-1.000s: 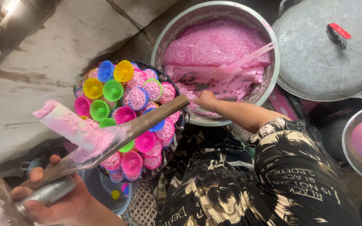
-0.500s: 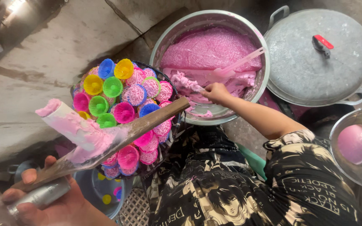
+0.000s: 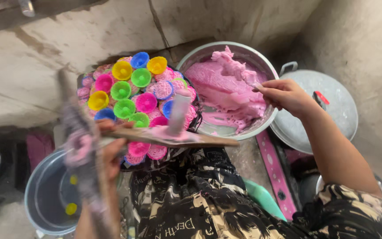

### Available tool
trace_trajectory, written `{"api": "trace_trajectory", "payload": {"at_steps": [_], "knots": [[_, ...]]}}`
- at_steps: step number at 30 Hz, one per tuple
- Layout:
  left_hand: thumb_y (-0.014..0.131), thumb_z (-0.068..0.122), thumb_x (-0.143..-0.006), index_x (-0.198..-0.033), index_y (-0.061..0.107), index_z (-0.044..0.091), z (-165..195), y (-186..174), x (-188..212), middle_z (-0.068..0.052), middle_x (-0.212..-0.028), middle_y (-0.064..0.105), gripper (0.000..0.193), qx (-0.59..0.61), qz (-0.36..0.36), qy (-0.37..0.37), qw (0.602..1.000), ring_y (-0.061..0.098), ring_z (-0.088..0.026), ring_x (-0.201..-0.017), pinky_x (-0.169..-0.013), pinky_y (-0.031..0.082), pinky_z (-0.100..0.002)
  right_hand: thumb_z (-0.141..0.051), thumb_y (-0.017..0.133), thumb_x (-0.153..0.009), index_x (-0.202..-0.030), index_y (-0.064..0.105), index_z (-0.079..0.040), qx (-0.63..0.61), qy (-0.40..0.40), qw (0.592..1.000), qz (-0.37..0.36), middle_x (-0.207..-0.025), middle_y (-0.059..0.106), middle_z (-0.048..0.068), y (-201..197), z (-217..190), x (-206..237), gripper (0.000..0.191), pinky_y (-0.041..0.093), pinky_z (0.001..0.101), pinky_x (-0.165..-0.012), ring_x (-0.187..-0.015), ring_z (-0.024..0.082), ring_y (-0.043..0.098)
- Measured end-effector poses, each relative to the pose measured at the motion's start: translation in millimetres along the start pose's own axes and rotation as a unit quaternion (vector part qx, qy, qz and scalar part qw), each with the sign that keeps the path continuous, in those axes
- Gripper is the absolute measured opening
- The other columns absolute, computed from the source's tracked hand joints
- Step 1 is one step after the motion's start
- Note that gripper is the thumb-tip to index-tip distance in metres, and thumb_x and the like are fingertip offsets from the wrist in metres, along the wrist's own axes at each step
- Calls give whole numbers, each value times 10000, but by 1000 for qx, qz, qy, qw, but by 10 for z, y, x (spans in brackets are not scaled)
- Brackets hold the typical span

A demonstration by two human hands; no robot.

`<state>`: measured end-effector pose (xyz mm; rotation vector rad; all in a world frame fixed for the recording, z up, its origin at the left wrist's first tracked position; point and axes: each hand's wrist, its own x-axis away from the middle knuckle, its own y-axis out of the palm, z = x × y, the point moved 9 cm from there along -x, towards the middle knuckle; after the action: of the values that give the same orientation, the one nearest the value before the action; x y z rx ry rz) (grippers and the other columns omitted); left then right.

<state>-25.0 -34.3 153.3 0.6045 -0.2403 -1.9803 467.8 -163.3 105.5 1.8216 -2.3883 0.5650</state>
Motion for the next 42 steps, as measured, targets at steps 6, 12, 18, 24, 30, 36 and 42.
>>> {"api": "trace_trajectory", "payload": {"at_steps": [6,12,18,24,30,36,42], "knots": [[721,391,-916,-1238,654,4,-1659,1161,-374,-161,-1123,731,507,78,-204,-174,960,720,-279,-1012,-901,591,-388,-242,684,-953,-1205,739,16,-23,-135,988,-70,-766,631,-18,-81,-901,517,364,368,221,-518,-617,40,486],[828,294,-745,-1186,651,65,-1474,1703,-540,-200,-1078,734,527,-389,-190,43,900,701,-379,-1005,-847,561,-429,-213,715,-925,-1253,740,21,133,-134,973,-133,-810,665,21,137,-786,828,404,446,259,-558,-683,74,534],[786,320,-747,-1135,668,80,-1191,1876,-380,-181,-1133,685,471,-498,-248,-22,831,694,-383,-974,-860,571,-449,-444,647,-892,-1354,698,-310,607,-161,776,-64,-968,778,8,189,-1571,1226,483,579,348,-725,-840,199,739],[775,351,-744,-1103,724,149,-921,2139,-229,-151,-1173,670,415,-524,-244,12,816,680,-387,-1010,-848,556,-473,-526,407,-978,-1422,582,-368,829,-79,553,-38,-1133,724,-61,869,-2036,1400,503,582,349,-855,-1065,171,691],[788,340,-710,-942,743,95,-1181,1774,-399,-195,-977,725,340,-514,-193,-18,836,701,-411,-899,-787,569,-487,-230,598,-953,-1233,673,-124,828,-486,274,57,-944,678,-19,1887,-1982,1805,308,482,260,-627,-806,124,635],[726,290,-790,-936,737,66,-1556,1388,-605,-238,-897,714,268,-500,-179,-22,847,694,-452,-896,-782,566,-514,-175,666,-819,-1266,708,-148,767,-502,382,113,-942,654,-32,1344,-2339,2043,450,490,286,-647,-817,130,630],[732,291,-748,-907,746,86,-1446,1497,-618,-220,-902,723,260,-532,-174,5,828,688,-451,-874,-740,559,-530,-480,648,-994,-1157,711,-192,664,-403,617,129,-943,738,-10,640,-2506,1992,337,555,332,-692,-828,196,711]]}}
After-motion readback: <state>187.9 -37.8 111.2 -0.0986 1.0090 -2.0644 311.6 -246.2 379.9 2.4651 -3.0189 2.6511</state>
